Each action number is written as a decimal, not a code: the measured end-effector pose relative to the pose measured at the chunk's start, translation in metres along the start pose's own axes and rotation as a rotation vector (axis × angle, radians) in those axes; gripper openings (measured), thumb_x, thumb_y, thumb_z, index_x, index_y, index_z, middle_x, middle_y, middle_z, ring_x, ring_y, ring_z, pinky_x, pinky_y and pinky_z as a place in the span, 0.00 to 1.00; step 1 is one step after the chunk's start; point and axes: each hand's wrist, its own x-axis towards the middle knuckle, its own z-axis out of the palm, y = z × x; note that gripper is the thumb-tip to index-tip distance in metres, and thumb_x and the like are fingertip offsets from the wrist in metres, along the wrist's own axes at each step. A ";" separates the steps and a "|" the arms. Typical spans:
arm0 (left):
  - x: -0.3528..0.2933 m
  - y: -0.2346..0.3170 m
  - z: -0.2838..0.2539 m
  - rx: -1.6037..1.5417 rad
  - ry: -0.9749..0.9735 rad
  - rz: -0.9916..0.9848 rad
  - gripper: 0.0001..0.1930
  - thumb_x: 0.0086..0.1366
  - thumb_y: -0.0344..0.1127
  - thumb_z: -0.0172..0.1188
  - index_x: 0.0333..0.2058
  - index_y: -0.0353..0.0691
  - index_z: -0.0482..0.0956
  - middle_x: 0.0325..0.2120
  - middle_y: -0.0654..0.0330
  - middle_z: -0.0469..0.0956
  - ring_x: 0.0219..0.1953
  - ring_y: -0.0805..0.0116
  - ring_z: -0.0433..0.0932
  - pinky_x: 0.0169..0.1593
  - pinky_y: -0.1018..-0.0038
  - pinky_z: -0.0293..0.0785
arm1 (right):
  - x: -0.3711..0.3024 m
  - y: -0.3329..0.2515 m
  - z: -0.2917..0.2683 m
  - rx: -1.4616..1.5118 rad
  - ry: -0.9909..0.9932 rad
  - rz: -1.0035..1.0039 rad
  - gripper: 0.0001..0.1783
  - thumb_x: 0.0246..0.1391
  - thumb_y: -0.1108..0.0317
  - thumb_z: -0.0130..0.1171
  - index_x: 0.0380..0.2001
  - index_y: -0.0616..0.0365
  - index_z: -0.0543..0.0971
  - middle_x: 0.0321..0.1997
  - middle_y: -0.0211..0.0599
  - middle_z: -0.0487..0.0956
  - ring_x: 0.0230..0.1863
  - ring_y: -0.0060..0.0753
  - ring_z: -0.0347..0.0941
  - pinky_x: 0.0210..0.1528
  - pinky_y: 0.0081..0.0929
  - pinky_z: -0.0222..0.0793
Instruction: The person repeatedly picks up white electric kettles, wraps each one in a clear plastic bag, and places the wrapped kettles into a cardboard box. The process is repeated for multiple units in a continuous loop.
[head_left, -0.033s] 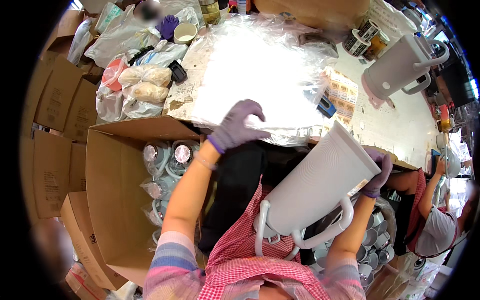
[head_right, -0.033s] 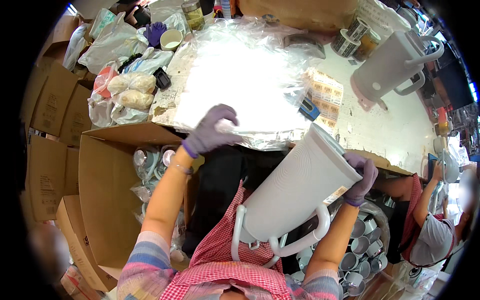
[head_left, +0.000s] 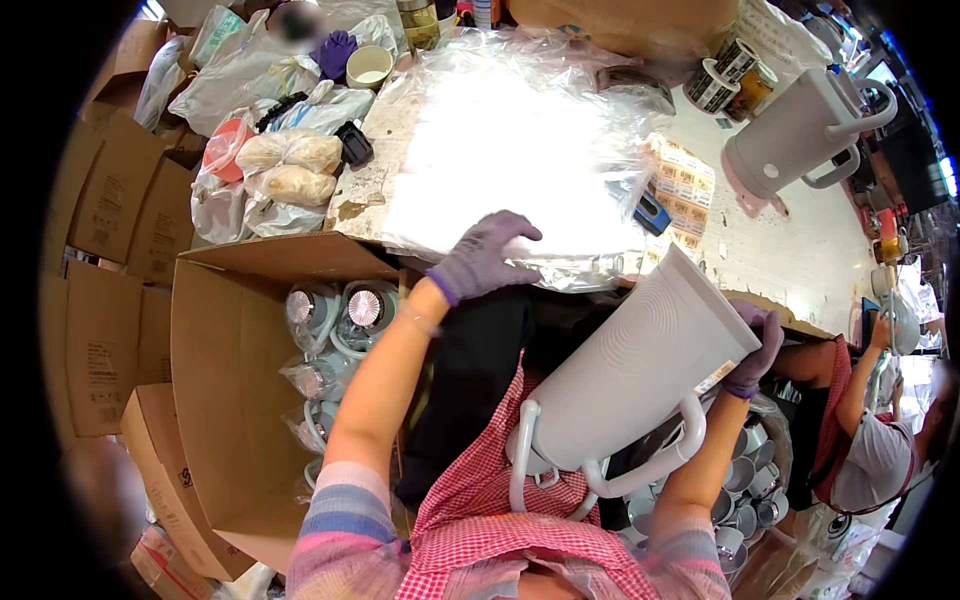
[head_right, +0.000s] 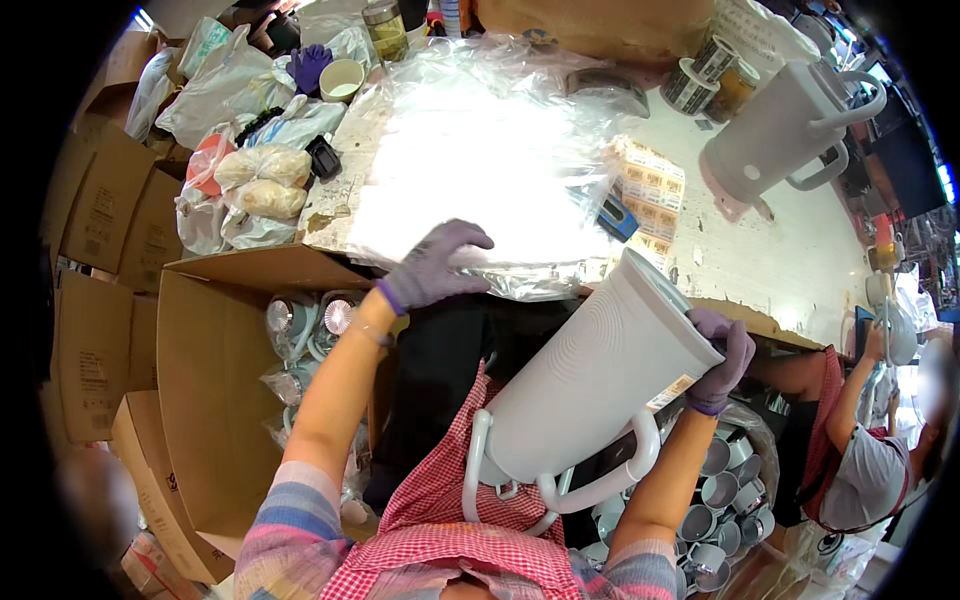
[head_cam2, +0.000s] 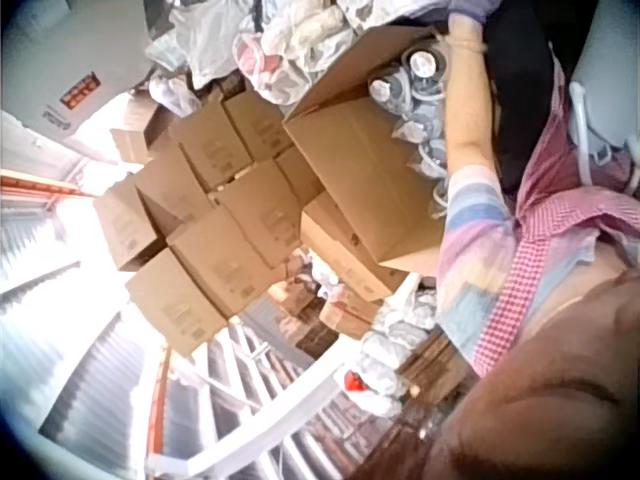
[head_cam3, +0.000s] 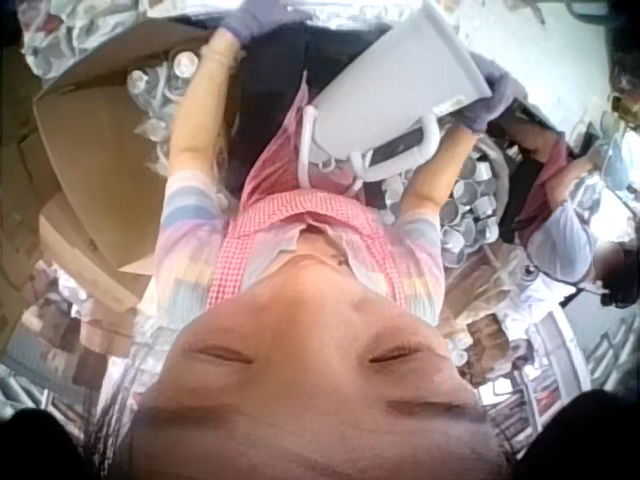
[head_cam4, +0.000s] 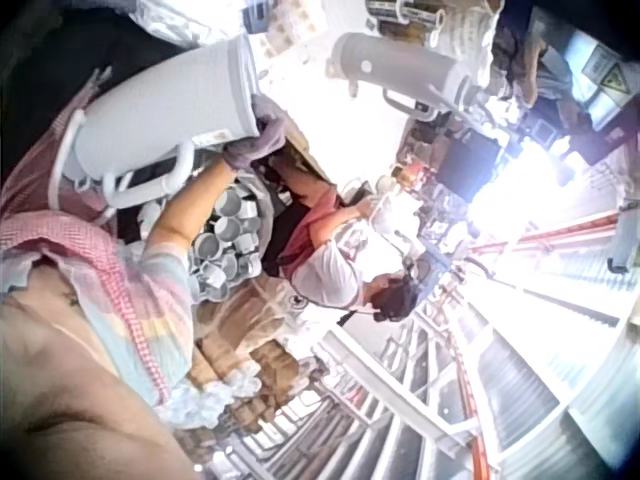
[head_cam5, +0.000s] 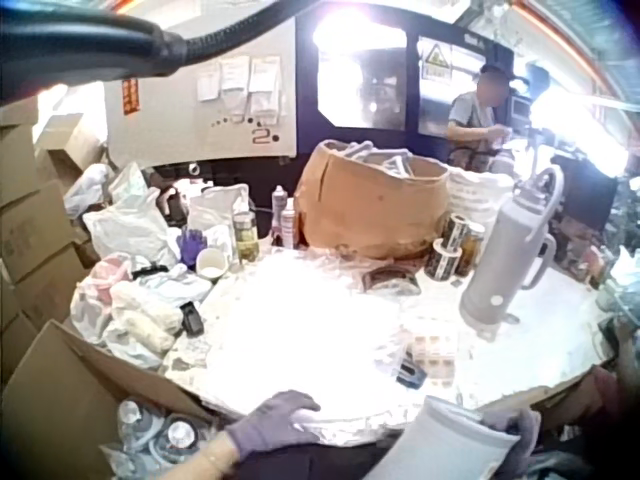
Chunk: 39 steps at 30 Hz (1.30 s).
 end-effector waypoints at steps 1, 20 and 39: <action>-0.009 -0.020 0.019 0.046 -0.112 -0.116 0.17 0.53 0.45 0.72 0.34 0.40 0.82 0.32 0.55 0.77 0.40 0.56 0.77 0.47 0.63 0.74 | -0.002 -0.003 0.001 -0.009 -0.006 -0.033 0.30 0.69 0.57 0.37 0.19 0.67 0.72 0.23 0.45 0.78 0.28 0.38 0.76 0.41 0.34 0.72; -0.020 -0.023 0.010 -0.525 -0.011 -0.260 0.16 0.58 0.39 0.70 0.41 0.37 0.78 0.35 0.62 0.76 0.42 0.69 0.76 0.54 0.74 0.73 | 0.013 -0.035 0.071 -0.011 -0.123 -0.076 0.22 0.59 0.63 0.45 0.20 0.70 0.75 0.26 0.49 0.80 0.31 0.40 0.75 0.40 0.32 0.70; -0.059 -0.037 -0.017 -0.021 -0.046 -0.072 0.15 0.57 0.38 0.69 0.38 0.40 0.75 0.29 0.60 0.75 0.34 0.61 0.76 0.38 0.68 0.74 | 0.034 -0.038 0.137 -0.192 -0.170 0.131 0.19 0.64 0.65 0.52 0.29 0.70 0.84 0.28 0.37 0.84 0.30 0.23 0.77 0.39 0.22 0.72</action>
